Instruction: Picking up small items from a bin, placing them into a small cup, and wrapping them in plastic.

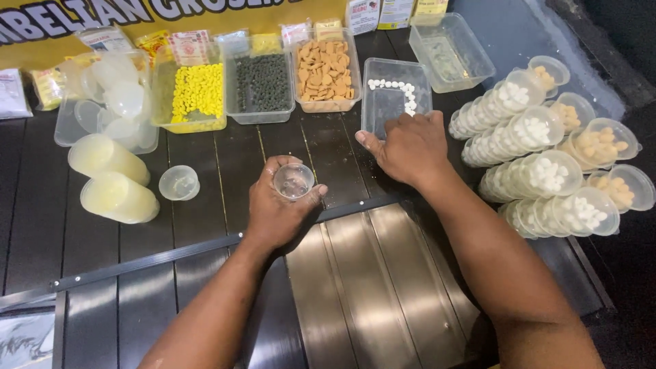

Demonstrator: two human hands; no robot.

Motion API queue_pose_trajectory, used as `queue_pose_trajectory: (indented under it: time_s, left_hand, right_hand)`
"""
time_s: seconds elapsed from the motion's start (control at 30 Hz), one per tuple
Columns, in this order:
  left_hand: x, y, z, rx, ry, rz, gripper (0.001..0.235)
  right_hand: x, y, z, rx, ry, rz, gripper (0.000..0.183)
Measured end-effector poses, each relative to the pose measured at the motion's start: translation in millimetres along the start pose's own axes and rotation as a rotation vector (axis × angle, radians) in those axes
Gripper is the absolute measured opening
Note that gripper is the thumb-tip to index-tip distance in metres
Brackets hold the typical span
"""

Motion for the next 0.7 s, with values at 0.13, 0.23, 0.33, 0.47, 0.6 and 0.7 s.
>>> queue_pose_trajectory:
  time_s: [0.13, 0.23, 0.33, 0.47, 0.6, 0.7]
  left_hand:
    - [-0.4, 3.4, 1.1, 0.036, -0.005, 0.03, 0.056]
    - [0.4, 2.2, 1.7, 0.042, -0.009, 0.04, 0.056]
    - [-0.8, 4.7, 2.3, 0.05, -0.012, 0.045, 0.055]
    - [0.3, 7.2, 4.3, 0.044, -0.041, 0.012, 0.056]
    - [0.8, 9.3, 4.5, 0.059, -0.041, -0.017, 0.057]
    - [-0.3, 14.9, 6.0, 0.055, -0.049, -0.042, 0.058]
  right_hand:
    - [-0.3, -5.2, 1.3, -0.016, 0.028, -0.148, 0.084]
    - [-3.3, -9.0, 4.2, -0.05, 0.054, -0.212, 0.076]
    - [-8.0, -12.2, 3.5, -0.074, 0.036, -0.243, 0.071]
    - [-14.9, -14.9, 5.3, -0.034, -0.092, -0.297, 0.073]
    - [-22.6, -17.3, 5.8, 0.035, -0.169, -0.342, 0.07]
    - [-24.3, -18.6, 6.3, 0.042, -0.233, -0.339, 0.074]
Point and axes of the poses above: each hand's wrist, its own z-axis away from the middle knuckle, its own x-axis out of the palm, y = z × x, the point moved 6 cm from there along -z, towards the middle knuckle, and after that the axes turned 8 degrees about -x, right-handed, at the moved point
